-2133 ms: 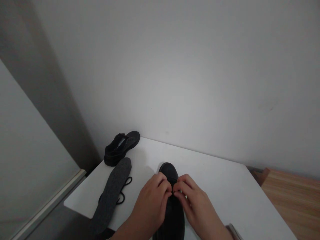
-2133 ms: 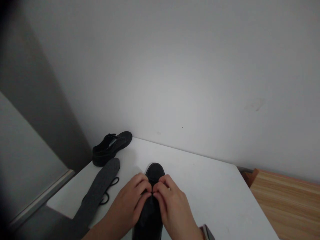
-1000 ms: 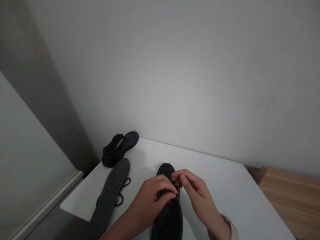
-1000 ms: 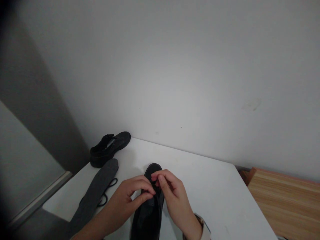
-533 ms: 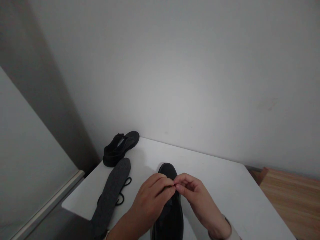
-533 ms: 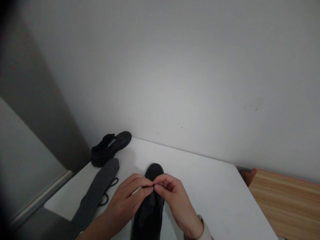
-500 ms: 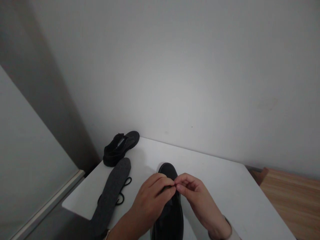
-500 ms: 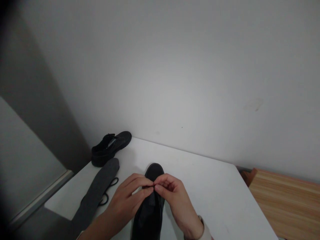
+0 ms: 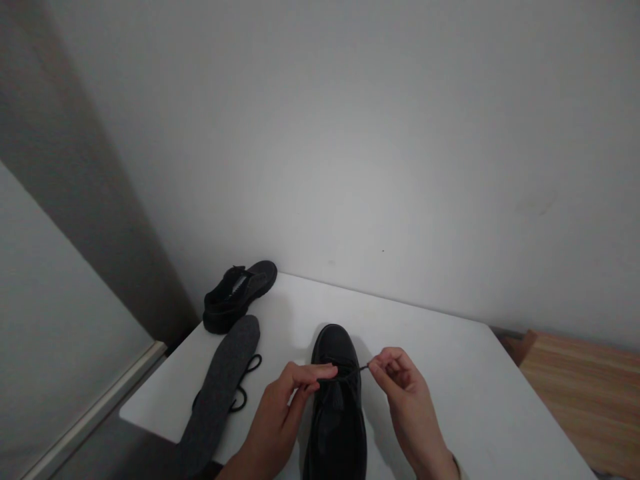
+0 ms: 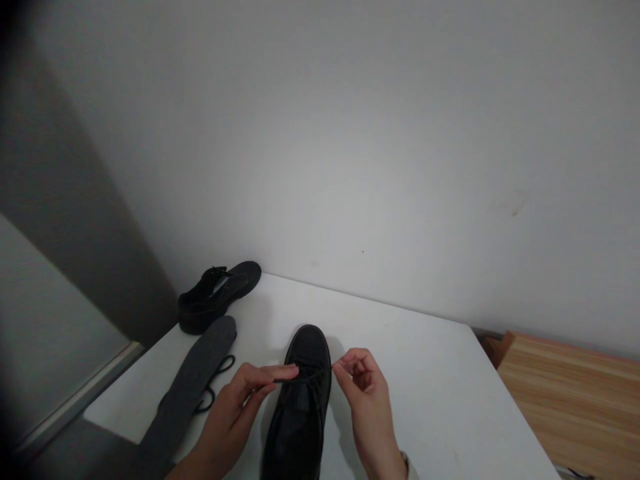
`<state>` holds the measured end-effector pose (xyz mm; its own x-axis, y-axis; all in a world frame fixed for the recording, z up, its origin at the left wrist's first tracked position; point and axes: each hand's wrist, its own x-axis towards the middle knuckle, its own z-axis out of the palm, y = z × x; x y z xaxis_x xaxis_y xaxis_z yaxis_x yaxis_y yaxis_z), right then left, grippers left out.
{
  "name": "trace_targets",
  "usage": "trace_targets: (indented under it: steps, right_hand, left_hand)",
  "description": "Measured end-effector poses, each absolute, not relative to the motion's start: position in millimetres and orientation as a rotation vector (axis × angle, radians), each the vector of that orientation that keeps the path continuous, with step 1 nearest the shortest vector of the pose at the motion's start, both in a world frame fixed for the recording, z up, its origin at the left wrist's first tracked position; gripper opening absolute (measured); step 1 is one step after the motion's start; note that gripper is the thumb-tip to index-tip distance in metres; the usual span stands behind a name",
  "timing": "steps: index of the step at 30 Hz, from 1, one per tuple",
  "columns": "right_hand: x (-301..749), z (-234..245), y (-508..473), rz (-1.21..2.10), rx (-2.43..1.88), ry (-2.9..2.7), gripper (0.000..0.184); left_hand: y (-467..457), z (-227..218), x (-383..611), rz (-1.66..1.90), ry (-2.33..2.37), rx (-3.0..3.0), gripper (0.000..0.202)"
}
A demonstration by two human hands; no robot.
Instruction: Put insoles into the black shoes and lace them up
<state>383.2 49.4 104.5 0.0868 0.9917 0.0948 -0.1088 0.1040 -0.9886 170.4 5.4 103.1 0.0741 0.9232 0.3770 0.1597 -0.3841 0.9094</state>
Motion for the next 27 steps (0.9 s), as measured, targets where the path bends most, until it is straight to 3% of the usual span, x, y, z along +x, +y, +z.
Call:
trace_targets:
  steps: [10, 13, 20, 25, 27]
  right_hand:
    - [390.6, 111.5, 35.3, 0.99, -1.12, -1.213, 0.024]
    - [385.4, 126.2, 29.9, 0.946, -1.058, -1.3, 0.019]
    - [369.9, 148.3, 24.9, 0.876, -0.872, -1.443, 0.009]
    - [362.8, 149.1, 28.7, 0.883, -0.8, -1.494, 0.012]
    - [363.0, 146.7, 30.4, 0.877, -0.845, -1.533, 0.005]
  left_hand:
    - [18.0, 124.9, 194.3, 1.36, 0.95, 1.304, 0.013]
    - [27.3, 136.8, 203.3, 1.263, 1.071, 1.342, 0.004]
    - [30.4, 146.8, 205.9, 1.071, 1.164, 1.453, 0.007]
    - [27.0, 143.4, 203.5, 1.132, 1.168, 1.588, 0.003]
    - [25.8, 141.4, 202.7, 1.16, 1.182, 1.594, 0.007]
